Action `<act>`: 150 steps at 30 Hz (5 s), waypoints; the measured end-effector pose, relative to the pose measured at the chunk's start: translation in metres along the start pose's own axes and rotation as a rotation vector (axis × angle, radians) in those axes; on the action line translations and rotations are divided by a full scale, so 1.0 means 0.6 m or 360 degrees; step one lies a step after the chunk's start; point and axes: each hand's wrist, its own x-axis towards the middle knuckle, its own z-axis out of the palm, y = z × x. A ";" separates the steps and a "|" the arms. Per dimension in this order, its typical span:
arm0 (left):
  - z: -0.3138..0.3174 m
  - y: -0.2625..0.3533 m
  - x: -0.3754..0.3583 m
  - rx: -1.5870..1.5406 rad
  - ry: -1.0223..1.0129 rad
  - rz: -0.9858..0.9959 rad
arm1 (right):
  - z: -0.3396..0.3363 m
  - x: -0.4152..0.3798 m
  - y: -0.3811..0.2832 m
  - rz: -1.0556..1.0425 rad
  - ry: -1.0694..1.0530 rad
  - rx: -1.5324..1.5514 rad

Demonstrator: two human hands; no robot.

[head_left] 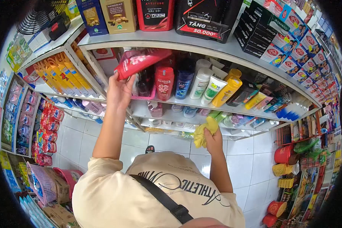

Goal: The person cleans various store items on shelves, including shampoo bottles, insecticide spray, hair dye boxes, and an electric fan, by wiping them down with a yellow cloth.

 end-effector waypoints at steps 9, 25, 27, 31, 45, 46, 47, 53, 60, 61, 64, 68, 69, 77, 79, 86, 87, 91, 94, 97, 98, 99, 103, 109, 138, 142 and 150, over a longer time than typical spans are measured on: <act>0.071 -0.071 -0.140 0.0220 -0.0514 -0.0453 | 0.028 0.023 -0.083 -0.0954 0.0538 0.0523; 0.095 -0.122 -0.187 0.0706 -0.1515 -0.0433 | -0.003 0.049 -0.163 -0.1119 0.0517 -0.0683; 0.107 -0.119 -0.188 0.0734 -0.1559 -0.0353 | 0.002 0.048 -0.165 -0.1276 0.0597 -0.0775; 0.094 -0.125 -0.201 0.1028 -0.1480 -0.0637 | 0.059 -0.007 -0.205 -0.1698 0.0188 -0.1249; 0.100 -0.129 -0.176 0.1274 -0.1646 0.0097 | 0.043 -0.011 -0.208 -0.1093 -0.0291 -0.1114; 0.102 -0.133 -0.176 0.1205 -0.1595 0.0112 | 0.053 -0.019 -0.215 -0.1121 -0.0205 -0.1186; 0.106 -0.130 -0.176 0.1250 -0.1609 0.0128 | 0.052 -0.016 -0.213 -0.1151 -0.0230 -0.1110; 0.138 -0.105 -0.176 0.1371 -0.1829 0.0250 | 0.024 0.005 -0.180 -0.0886 -0.0497 -0.0716; 0.116 -0.190 -0.201 0.0678 -0.1366 0.0149 | 0.024 -0.004 -0.134 -0.0481 -0.0441 0.0219; 0.105 -0.195 -0.199 0.0932 -0.1445 0.0142 | 0.022 -0.005 -0.124 -0.0469 -0.0334 0.0396; 0.085 -0.214 -0.200 0.1663 -0.1740 0.0231 | 0.030 0.003 -0.124 -0.0418 -0.0101 0.0963; 0.085 -0.225 -0.211 0.1842 -0.1676 -0.0036 | 0.035 0.011 -0.100 -0.0599 0.0270 0.0817; 0.090 -0.223 -0.208 0.1816 -0.1677 -0.0048 | 0.032 0.014 -0.088 -0.0666 0.0291 0.0778; 0.084 -0.228 -0.214 0.1201 -0.1507 -0.0563 | 0.021 0.011 -0.169 -0.0960 0.0586 0.0720; 0.075 -0.229 -0.224 0.0996 -0.1554 -0.0812 | 0.011 0.011 -0.190 -0.0988 0.0665 0.0651; 0.041 -0.197 -0.179 0.0624 -0.1540 -0.1615 | -0.037 0.012 -0.203 -0.1126 0.0373 -0.0665; 0.046 -0.188 -0.178 0.0778 -0.1517 -0.1515 | -0.038 0.007 -0.224 -0.1093 0.0285 -0.0904; 0.081 -0.150 -0.170 0.1619 -0.1961 -0.0945 | -0.048 0.011 -0.222 -0.0303 0.0057 -0.1127; 0.124 -0.121 -0.176 0.1976 -0.1916 -0.0958 | -0.054 0.010 -0.184 -0.0330 0.0123 -0.0674; 0.133 -0.115 -0.187 0.2302 -0.2035 -0.0419 | -0.046 0.016 -0.151 -0.0473 0.0638 0.0321; 0.131 -0.119 -0.189 0.2275 -0.2026 -0.0346 | -0.047 0.014 -0.152 -0.0573 0.0670 0.0362; 0.127 -0.124 -0.190 0.2248 -0.2017 -0.0269 | -0.045 0.014 -0.151 -0.0608 0.0734 0.0526; 0.126 -0.134 -0.203 0.2132 -0.1963 -0.0424 | -0.020 0.013 -0.154 -0.0712 0.0927 0.0926; 0.096 -0.163 -0.209 0.1778 -0.1958 -0.0290 | 0.067 -0.007 -0.128 -0.1101 0.0866 0.0057; 0.128 -0.122 -0.188 0.1014 -0.1077 -0.0463 | 0.035 -0.013 -0.138 -0.1398 -0.0020 -0.1342; 0.108 -0.127 -0.188 0.0609 -0.0890 -0.0567 | 0.031 -0.017 -0.142 -0.1627 -0.0018 -0.1435; 0.098 -0.152 -0.218 0.0683 -0.1786 -0.0236 | 0.057 -0.009 -0.122 -0.0573 0.0562 0.0875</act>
